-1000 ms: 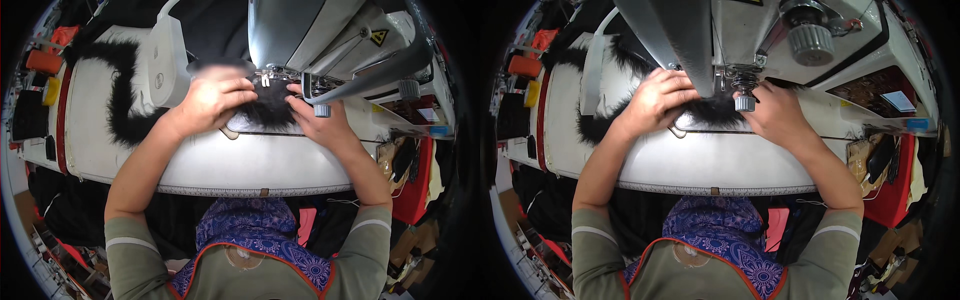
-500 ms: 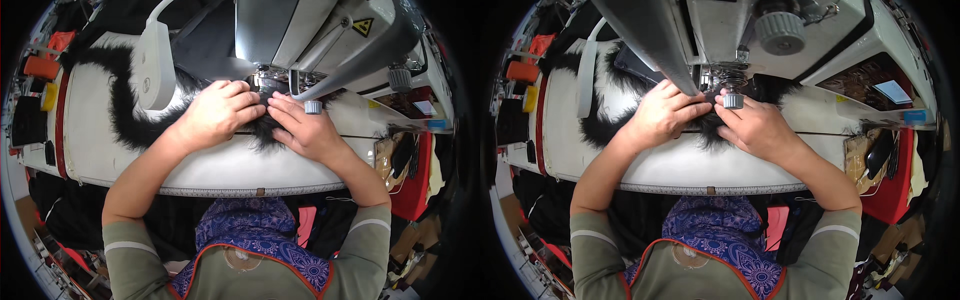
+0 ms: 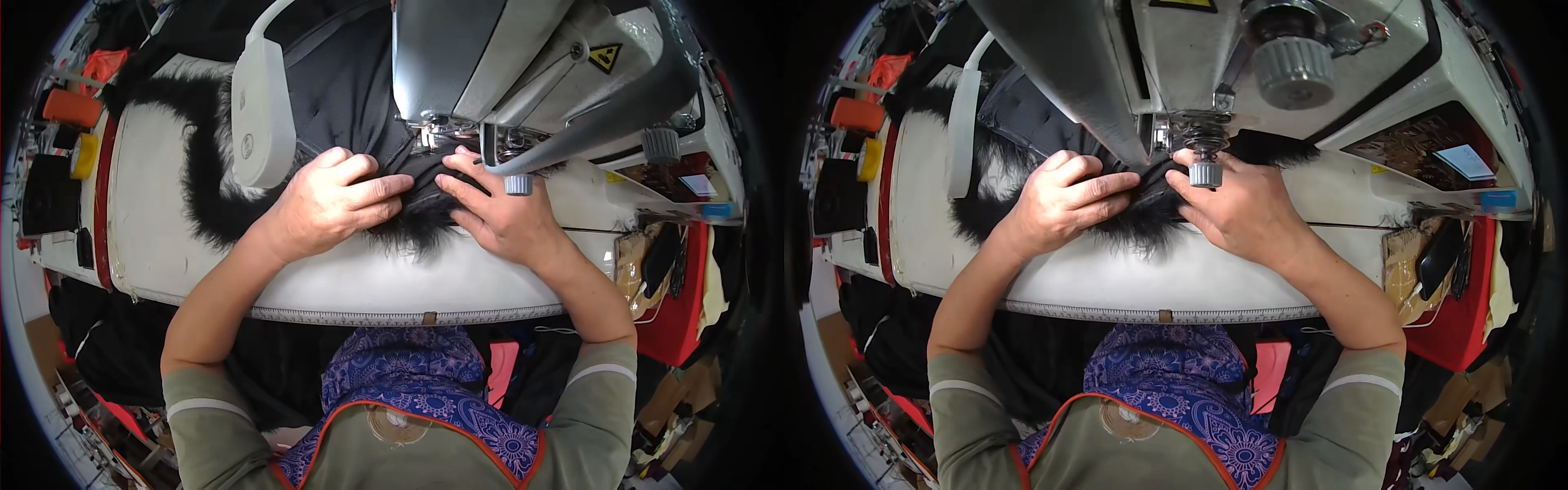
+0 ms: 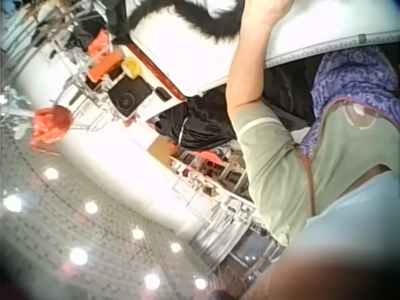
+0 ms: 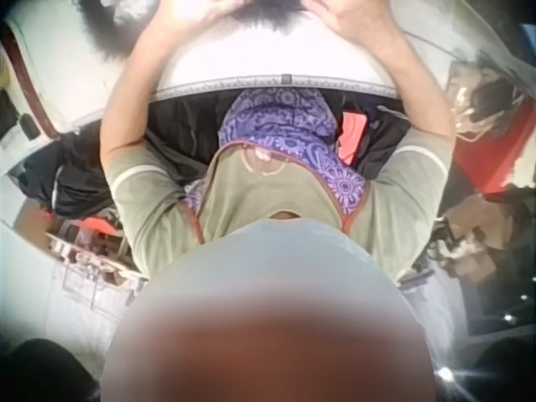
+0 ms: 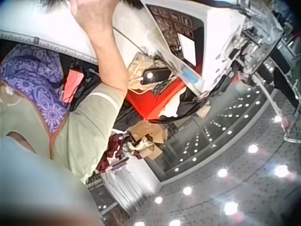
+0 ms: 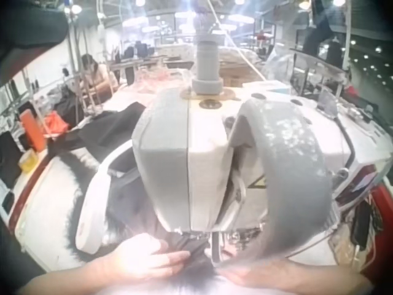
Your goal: Sewing fur trim onto a black garment using an industrial sewing machine and cutting fur strips with scissors.
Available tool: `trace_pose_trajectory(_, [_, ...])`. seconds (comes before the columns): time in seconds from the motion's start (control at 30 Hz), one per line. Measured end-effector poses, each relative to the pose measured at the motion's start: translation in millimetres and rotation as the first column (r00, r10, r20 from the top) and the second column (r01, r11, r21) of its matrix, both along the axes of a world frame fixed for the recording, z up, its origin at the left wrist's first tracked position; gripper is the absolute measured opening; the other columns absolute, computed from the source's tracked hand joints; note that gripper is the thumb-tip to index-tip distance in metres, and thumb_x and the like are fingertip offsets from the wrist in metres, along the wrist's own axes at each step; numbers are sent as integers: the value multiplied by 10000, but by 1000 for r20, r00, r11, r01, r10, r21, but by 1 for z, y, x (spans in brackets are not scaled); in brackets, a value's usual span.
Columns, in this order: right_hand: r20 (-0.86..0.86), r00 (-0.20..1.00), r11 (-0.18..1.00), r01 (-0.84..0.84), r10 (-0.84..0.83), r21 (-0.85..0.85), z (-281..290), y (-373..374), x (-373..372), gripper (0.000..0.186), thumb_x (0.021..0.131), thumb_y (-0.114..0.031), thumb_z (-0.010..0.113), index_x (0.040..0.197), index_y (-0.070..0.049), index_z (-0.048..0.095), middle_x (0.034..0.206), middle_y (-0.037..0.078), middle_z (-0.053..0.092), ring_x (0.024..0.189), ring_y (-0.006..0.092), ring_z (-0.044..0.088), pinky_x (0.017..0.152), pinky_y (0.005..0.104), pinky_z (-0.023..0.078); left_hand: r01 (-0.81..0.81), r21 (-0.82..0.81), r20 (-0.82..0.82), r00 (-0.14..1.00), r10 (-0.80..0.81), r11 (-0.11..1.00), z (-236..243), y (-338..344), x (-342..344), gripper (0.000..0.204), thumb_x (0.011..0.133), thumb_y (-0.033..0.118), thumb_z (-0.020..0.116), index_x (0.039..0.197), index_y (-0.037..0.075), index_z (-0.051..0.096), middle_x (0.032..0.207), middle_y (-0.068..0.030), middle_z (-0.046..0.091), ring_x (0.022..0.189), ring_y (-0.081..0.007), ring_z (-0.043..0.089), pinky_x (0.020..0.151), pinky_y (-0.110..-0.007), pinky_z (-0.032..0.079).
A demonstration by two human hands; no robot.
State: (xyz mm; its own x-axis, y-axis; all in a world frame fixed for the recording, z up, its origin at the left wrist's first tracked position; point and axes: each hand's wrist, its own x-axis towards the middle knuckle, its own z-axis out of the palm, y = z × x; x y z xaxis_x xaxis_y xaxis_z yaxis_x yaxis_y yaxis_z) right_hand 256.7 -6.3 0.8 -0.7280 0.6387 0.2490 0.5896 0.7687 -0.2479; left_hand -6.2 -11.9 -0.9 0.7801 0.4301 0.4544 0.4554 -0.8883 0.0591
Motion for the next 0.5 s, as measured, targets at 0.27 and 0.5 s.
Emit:
trace_pose_trajectory(0.27, [15, 1000, 1000, -1, 1, 18, -1, -3, 0, 377, 664, -208, 746, 1021, -118, 664, 1179, 38, 581, 1109, 215, 556, 890, 398, 417, -148, -5, -61, 987, 147, 989, 0, -2, 4, 88, 704, 147, 610, 790, 131, 616, 1116, 7, 642, 803, -142, 536, 651, -280, 414])
trace_pose_trajectory(0.5, [19, 1000, 1000, -12, 12, 13, -1, -6, 0, 324, 643, -197, 745, 940, -97, 664, 1170, 40, 575, 1114, 219, 556, 909, 410, 406, -72, -61, -67, 995, 68, 996, -2, -1, 2, 195, 648, 190, 668, 826, 130, 615, 1144, -38, 622, 830, -161, 544, 661, -295, 423])
